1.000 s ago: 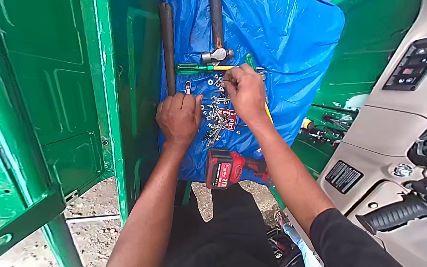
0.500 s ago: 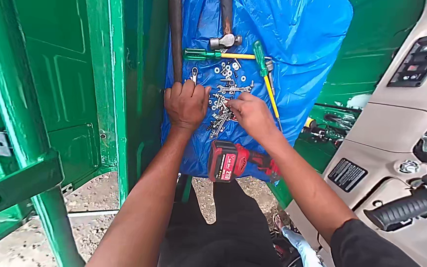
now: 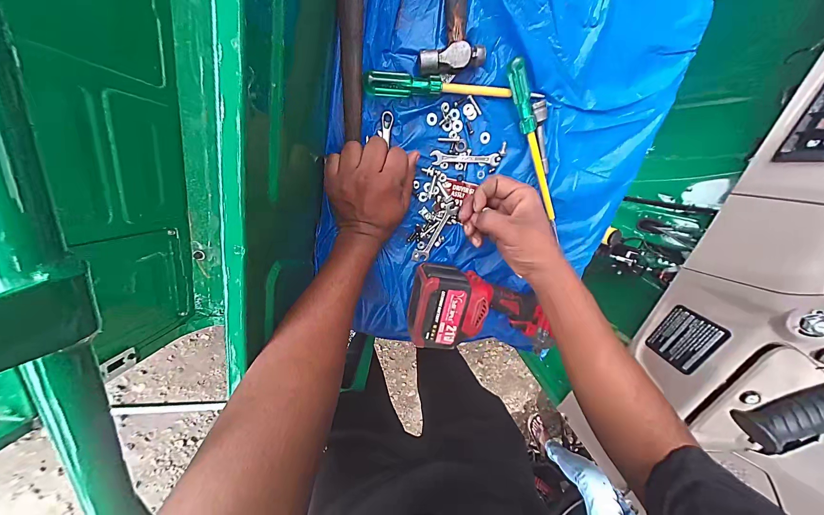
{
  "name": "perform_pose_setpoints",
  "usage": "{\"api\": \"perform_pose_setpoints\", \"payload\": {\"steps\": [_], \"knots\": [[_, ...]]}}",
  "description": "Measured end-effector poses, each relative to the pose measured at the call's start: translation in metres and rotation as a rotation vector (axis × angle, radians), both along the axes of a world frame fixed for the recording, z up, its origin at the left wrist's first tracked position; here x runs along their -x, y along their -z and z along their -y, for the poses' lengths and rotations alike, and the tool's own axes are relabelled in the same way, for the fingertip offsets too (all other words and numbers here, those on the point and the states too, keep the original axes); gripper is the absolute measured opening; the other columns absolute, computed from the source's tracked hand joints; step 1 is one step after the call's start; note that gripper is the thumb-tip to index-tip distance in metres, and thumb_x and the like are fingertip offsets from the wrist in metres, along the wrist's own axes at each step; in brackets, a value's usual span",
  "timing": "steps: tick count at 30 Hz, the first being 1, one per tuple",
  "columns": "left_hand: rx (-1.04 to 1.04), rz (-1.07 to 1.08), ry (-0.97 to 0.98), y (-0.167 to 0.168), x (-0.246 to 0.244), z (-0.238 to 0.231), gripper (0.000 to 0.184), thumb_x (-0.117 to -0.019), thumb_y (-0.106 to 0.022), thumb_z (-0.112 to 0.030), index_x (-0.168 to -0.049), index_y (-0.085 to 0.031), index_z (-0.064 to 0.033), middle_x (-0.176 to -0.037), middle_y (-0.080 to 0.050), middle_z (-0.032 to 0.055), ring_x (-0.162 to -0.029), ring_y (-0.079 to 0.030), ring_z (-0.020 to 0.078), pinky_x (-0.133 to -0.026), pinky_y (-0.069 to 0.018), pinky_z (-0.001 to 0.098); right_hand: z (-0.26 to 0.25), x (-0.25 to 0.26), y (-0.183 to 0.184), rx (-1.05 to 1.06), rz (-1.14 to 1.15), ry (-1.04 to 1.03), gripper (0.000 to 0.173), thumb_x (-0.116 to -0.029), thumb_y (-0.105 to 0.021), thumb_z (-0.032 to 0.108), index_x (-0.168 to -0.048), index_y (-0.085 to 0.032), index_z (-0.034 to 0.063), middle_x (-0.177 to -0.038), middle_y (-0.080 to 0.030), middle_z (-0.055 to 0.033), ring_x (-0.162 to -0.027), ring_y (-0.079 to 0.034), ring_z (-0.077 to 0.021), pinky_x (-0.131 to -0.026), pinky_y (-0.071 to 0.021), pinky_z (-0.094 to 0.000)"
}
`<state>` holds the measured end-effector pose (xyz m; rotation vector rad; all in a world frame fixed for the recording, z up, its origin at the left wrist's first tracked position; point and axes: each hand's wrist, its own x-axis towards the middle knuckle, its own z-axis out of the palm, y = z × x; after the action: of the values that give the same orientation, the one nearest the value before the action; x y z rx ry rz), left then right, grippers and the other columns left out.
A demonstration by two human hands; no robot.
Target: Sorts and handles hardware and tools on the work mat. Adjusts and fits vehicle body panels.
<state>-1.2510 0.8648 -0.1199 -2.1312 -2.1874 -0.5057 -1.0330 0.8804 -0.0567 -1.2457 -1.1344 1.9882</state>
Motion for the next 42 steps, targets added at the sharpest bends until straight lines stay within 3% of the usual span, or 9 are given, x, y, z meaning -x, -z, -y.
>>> {"api": "perform_pose_setpoints", "payload": {"steps": [4, 9, 12, 18, 27, 32, 36, 39, 42], "knots": [[-0.004, -0.022, 0.002, 0.003, 0.001, -0.001, 0.044, -0.1084, -0.044, -0.041, -0.079, -0.055, -0.0107, -0.077, -0.056, 0.0115, -0.078, -0.058, 0.0334, -0.066, -0.0414, 0.0461, 0.012, 0.025, 0.007, -0.613, 0.669, -0.441, 0.039, -0.0870, -0.057, 0.011, -0.120, -0.075, 0.0160, -0.087, -0.070, -0.0004, -0.074, -0.064, -0.0126, -0.065, -0.0542, -0.0345], [-0.009, -0.019, -0.004, 0.004, 0.000, -0.001, 0.044, -0.1083, -0.044, -0.041, -0.078, -0.054, -0.0108, -0.078, -0.056, 0.0112, -0.079, -0.059, 0.0335, -0.066, -0.0415, 0.0462, 0.014, 0.009, 0.030, -0.873, 0.725, -0.441, 0.048, -0.0808, -0.048, 0.016, -0.120, -0.076, 0.0116, -0.087, -0.071, -0.0071, -0.076, -0.066, -0.0213, -0.066, -0.0535, -0.0419], [0.001, -0.016, -0.003, 0.003, 0.000, 0.000, 0.045, -0.1087, -0.043, -0.041, -0.079, -0.055, -0.0101, -0.079, -0.056, 0.0122, -0.080, -0.058, 0.0341, -0.067, -0.0412, 0.0469, 0.006, -0.007, 0.025, -0.840, 0.702, -0.318, 0.040, -0.0870, -0.052, 0.016, -0.118, -0.077, 0.0097, -0.092, -0.075, -0.0047, -0.071, -0.065, -0.0130, -0.062, -0.0533, -0.0326], [0.018, -0.021, -0.006, 0.003, -0.001, 0.000, 0.045, -0.1092, -0.041, -0.043, -0.081, -0.055, -0.0101, -0.080, -0.056, 0.0124, -0.081, -0.059, 0.0350, -0.066, -0.0411, 0.0476, -0.001, -0.032, 0.007, -0.668, 0.680, -0.103, 0.023, -0.0932, -0.063, 0.009, -0.110, -0.078, 0.0075, -0.064, -0.057, 0.0030, -0.051, -0.040, -0.0028, -0.047, -0.0337, -0.0215], [0.024, -0.030, -0.008, 0.003, -0.001, 0.000, 0.045, -0.1089, -0.042, -0.043, -0.081, -0.054, -0.0106, -0.079, -0.055, 0.0124, -0.081, -0.059, 0.0347, -0.066, -0.0409, 0.0471, 0.022, -0.005, 0.022, -0.722, 0.906, -0.323, 0.025, -0.0991, -0.067, 0.035, -0.116, -0.077, 0.0192, -0.093, -0.074, -0.0012, -0.077, -0.068, -0.0153, -0.070, -0.0570, -0.0382], [0.016, -0.029, -0.009, 0.004, 0.000, 0.001, 0.046, -0.1091, -0.040, -0.044, -0.081, -0.054, -0.0107, -0.079, -0.055, 0.0123, -0.081, -0.058, 0.0348, -0.067, -0.0407, 0.0471, 0.009, -0.016, 0.011, -0.670, 0.941, -0.292, 0.017, -0.0953, -0.066, 0.024, -0.102, -0.079, 0.0157, -0.077, -0.068, 0.0002, -0.060, -0.055, -0.0125, -0.056, -0.0476, -0.0341], [0.015, -0.028, -0.006, 0.004, 0.000, 0.001, 0.046, -0.1093, -0.040, -0.044, -0.080, -0.053, -0.0106, -0.079, -0.055, 0.0126, -0.081, -0.058, 0.0350, -0.067, -0.0406, 0.0477, 0.000, -0.023, -0.013, -0.463, 1.155, -0.520, 0.012, -0.0926, -0.065, 0.025, -0.093, -0.076, 0.0191, -0.074, -0.068, -0.0008, -0.067, -0.064, -0.0203, -0.060, -0.0513, -0.0489], [0.013, -0.023, -0.008, 0.005, -0.001, -0.001, 0.045, -0.1091, -0.041, -0.044, -0.080, -0.053, -0.0108, -0.080, -0.055, 0.0123, -0.081, -0.058, 0.0347, -0.067, -0.0405, 0.0475, -0.007, -0.021, -0.015, -0.578, 1.045, -0.356, 0.018, -0.0964, -0.063, 0.023, -0.104, -0.079, 0.0187, -0.068, -0.063, 0.0015, -0.054, -0.052, -0.0140, -0.053, -0.0462, -0.0386], [0.013, -0.019, -0.009, 0.004, 0.000, 0.001, 0.045, -0.1090, -0.041, -0.043, -0.080, -0.053, -0.0109, -0.079, -0.054, 0.0121, -0.080, -0.058, 0.0346, -0.067, -0.0403, 0.0472, -0.017, -0.011, -0.004, -0.717, 1.049, -0.332, 0.026, -0.1010, -0.058, 0.022, -0.117, -0.078, 0.0212, -0.090, -0.074, -0.0014, -0.069, -0.064, -0.0154, -0.064, -0.0537, -0.0388]]}}
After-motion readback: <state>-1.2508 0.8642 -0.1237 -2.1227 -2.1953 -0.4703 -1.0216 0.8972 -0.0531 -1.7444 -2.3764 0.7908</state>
